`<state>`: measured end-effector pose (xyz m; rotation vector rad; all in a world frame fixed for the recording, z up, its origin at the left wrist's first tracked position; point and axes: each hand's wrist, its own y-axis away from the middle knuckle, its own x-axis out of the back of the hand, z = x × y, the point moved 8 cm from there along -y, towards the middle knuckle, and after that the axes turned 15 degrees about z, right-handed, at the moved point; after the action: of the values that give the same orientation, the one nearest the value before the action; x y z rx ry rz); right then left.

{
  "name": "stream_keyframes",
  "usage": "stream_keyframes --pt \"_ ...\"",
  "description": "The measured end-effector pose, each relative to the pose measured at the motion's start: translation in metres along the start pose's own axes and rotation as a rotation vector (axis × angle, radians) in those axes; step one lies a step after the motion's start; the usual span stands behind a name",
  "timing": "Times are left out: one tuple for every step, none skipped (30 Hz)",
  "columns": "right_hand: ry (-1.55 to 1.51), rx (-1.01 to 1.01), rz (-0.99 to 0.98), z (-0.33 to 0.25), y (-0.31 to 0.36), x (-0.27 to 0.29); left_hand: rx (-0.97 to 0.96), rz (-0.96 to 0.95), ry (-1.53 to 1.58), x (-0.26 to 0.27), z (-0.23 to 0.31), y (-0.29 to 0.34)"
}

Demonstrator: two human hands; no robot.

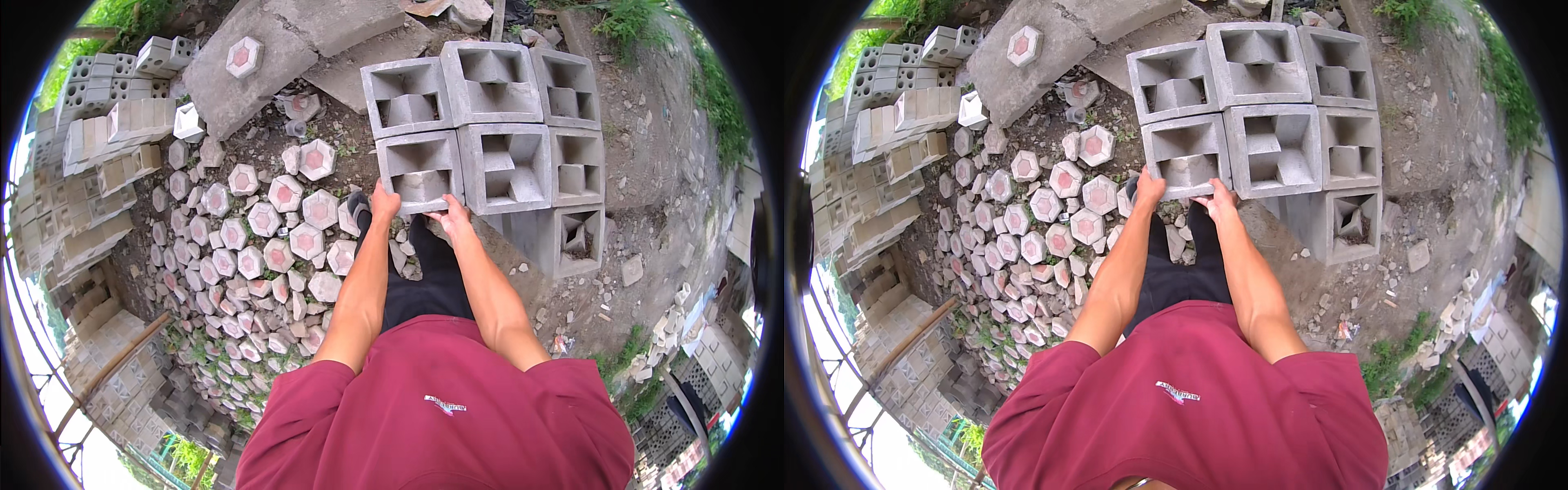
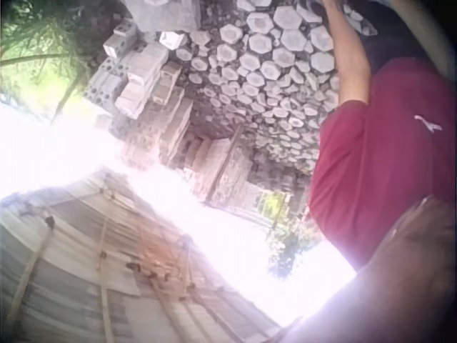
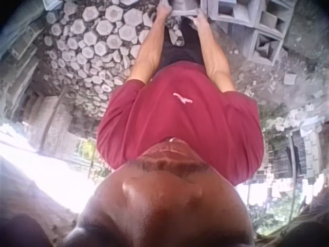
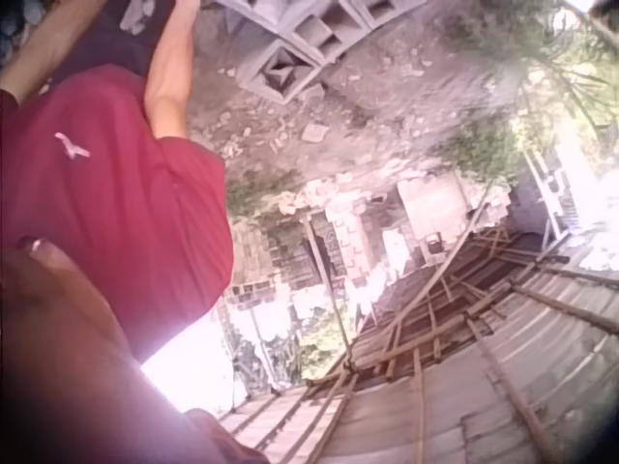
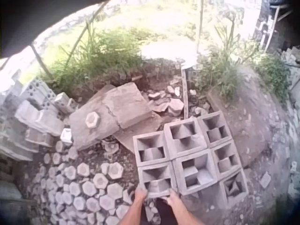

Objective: The person picks up decorative concrete blocks by hand and stacks them onto a pile in an outdoor area.

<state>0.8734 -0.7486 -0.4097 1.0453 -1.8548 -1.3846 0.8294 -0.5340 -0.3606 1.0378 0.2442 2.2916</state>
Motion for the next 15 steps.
stream_keyframes --pt "0.005 0.014 -0.008 0.005 0.004 0.001 0.030 -0.015 -0.019 0.002 -0.007 0.000" --pt "0.010 0.029 -0.015 0.010 0.009 0.003 0.034 -0.007 -0.012 0.007 -0.011 0.000" --pt "0.025 0.045 -0.012 0.013 0.012 0.008 0.044 -0.018 0.008 0.010 -0.015 0.004" --pt "0.052 0.018 -0.045 0.019 0.015 0.013 0.056 -0.028 0.027 0.014 -0.019 0.011" --pt "0.074 0.048 -0.068 0.017 0.017 0.020 0.060 -0.020 0.034 0.019 -0.021 0.019" --pt "0.091 0.073 -0.091 0.018 0.022 0.024 0.057 -0.021 0.078 0.026 -0.025 0.028" --pt "0.111 0.068 -0.103 0.021 0.040 0.024 0.064 -0.008 0.125 0.035 -0.035 0.039" --pt "0.180 0.118 -0.087 0.017 0.056 0.027 0.070 0.004 0.171 0.044 -0.045 0.049" --pt "0.253 0.174 -0.075 0.010 0.076 0.026 0.081 0.027 0.182 0.059 -0.047 0.062" --pt "0.268 0.171 -0.087 0.009 0.088 0.025 0.129 0.019 0.196 0.073 -0.048 0.075" --pt "0.330 0.206 -0.140 0.005 0.102 0.020 0.178 0.012 0.211 0.085 -0.048 0.084" --pt "0.392 0.242 -0.195 0.003 0.114 0.014 0.185 0.029 0.218 0.095 -0.049 0.089" --pt "0.438 0.251 -0.206 0.004 0.124 0.009 0.253 0.044 0.377 0.103 -0.050 0.094" --pt "0.457 0.249 -0.218 0.006 0.134 0.002 0.320 0.061 0.539 0.110 -0.052 0.099" --pt "0.518 0.285 -0.255 0.006 0.147 -0.011 0.509 0.114 1.005 0.116 -0.050 0.102"
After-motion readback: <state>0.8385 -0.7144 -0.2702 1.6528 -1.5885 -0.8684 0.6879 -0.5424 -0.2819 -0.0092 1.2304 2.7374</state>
